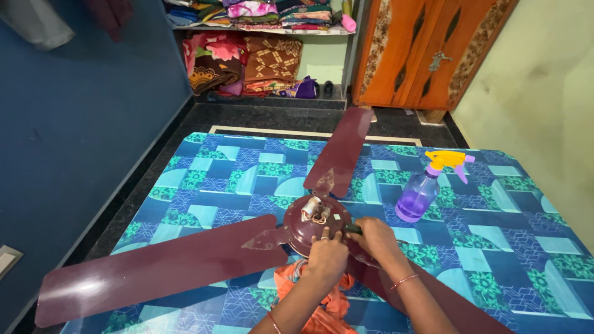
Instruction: The person uses a screwdriver to loosen and remove screws from the central hub of a ceiling fan. They detach the fan blades one by one and place them on the floor. The person then picks up a spray bottle and appears to prepare for cleaning.
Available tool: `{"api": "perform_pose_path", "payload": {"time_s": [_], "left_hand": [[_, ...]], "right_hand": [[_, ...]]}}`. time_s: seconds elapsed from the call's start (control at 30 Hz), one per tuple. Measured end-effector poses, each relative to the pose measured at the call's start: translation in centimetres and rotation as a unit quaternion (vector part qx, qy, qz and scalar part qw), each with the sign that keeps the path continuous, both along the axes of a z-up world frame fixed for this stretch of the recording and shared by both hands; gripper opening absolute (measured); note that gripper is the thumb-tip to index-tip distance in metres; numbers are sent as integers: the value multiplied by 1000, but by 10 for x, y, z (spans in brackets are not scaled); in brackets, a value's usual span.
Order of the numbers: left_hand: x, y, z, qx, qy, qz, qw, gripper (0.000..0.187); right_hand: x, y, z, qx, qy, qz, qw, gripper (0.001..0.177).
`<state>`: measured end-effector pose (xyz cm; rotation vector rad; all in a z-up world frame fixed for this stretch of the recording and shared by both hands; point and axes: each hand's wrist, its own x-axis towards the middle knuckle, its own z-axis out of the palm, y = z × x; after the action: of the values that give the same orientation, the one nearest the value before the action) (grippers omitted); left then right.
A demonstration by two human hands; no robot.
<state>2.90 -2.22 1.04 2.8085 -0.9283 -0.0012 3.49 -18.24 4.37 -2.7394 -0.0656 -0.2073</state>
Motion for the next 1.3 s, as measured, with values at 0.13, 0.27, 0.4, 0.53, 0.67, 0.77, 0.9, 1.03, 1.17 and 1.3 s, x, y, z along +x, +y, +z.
{"api": "perform_pose_path", "payload": {"time_s": [0.13, 0.27, 0.4, 0.53, 0.67, 0.77, 0.9, 1.03, 1.17, 1.3], "left_hand": [[-1, 0, 3, 2, 2, -1, 1000, 44], [-1, 0, 4, 12, 11, -1, 1000, 39], [-1, 0, 1, -5, 1, 5, 1000, 38], [0, 0, 1, 0, 5, 3, 1000, 36], [-2, 1, 4, -1, 7, 0, 1000, 36], [-3, 3, 7, 4, 13, -2, 1000, 34], [-3, 3, 8, 2, 13, -7, 1000, 36], [-3, 3, 8, -6, 10, -7, 1000, 37], [-1, 3, 9, 13, 25, -10, 1000, 40], [0, 3, 8, 11, 25, -12, 1000, 40]], "right_hand": [[2, -3, -2, -22, -43, 38, 998, 17], [1, -5, 2, -49, -59, 96, 992, 21], [-3, -4, 4, -62, -65, 125, 988, 20], [5, -10, 0, -6, -96, 121, 988, 25], [19, -42, -6, 51, -66, 67, 994, 20], [22, -75, -12, 28, 2, -10, 1000, 22], [25, -111, -27, -47, 29, -68, 996, 23], [22, -124, -51, -46, 57, -91, 993, 24], [23, -127, -64, -37, 63, -116, 991, 23], [27, -132, -67, -35, 56, -110, 992, 23]]}}
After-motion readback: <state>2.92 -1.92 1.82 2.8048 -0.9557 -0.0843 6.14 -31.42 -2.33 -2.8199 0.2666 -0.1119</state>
